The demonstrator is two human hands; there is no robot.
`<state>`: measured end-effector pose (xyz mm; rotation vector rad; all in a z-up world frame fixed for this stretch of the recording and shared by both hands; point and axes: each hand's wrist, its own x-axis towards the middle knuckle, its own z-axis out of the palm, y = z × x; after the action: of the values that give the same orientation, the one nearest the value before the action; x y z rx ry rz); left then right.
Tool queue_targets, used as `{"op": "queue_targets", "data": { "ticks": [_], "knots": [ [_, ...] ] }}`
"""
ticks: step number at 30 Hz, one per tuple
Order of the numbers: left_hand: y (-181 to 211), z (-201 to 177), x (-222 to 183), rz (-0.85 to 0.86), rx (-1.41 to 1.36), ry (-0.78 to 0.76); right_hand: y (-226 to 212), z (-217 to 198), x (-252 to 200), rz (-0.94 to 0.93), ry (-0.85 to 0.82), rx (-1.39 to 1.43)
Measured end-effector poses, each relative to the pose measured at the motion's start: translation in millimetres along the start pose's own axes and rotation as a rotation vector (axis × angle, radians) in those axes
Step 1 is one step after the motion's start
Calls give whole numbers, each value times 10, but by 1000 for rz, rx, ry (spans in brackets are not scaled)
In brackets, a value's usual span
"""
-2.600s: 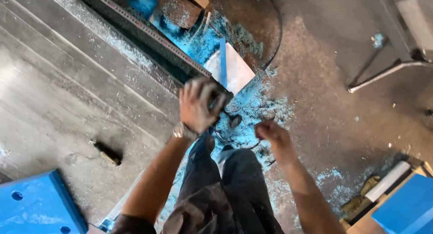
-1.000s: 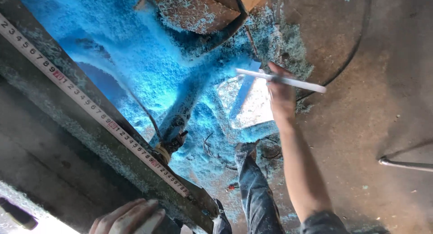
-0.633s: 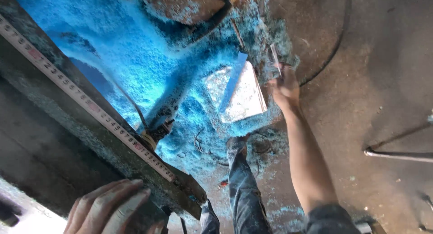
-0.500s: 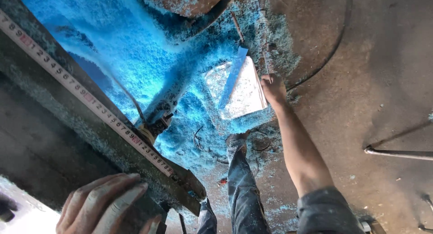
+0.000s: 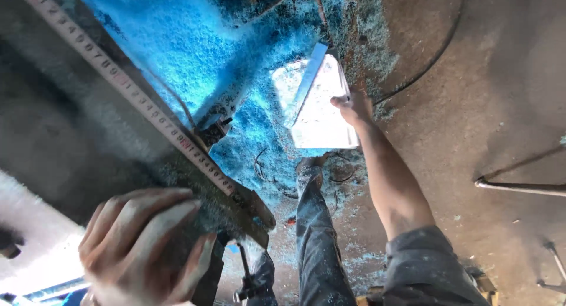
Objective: Measuring and marking blue plastic blocks against technical specifications on a workbench.
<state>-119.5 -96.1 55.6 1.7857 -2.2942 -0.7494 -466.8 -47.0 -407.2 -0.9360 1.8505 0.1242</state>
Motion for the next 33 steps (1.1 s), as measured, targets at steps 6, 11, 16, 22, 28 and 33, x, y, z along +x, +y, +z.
{"op": "queue_targets", "data": {
  "ticks": [6, 11, 16, 22, 28, 33],
  "knots": [
    [-41, -9, 4, 118, -69, 113, -295, -893, -943, -437, 272, -194],
    [-53, -19, -34, 169, -65, 179, -409, -1373, -1821, -572, 616, -404],
    [-72, -18, -107, 240, -62, 285, -181, -1825, -2267, -540, 475, -424],
    [-64, 49, -291, 275, -65, 461, -1019, -2740, -4319, -314, 308, -234],
    [190, -366, -1489, 302, -905, 249, -1924, -2587, -5908, -495, 120, -380],
    [-203, -639, -3124, -38, -1099, 7, -2393, -1104, -6991, -866, 503, -435]
  ]
}}
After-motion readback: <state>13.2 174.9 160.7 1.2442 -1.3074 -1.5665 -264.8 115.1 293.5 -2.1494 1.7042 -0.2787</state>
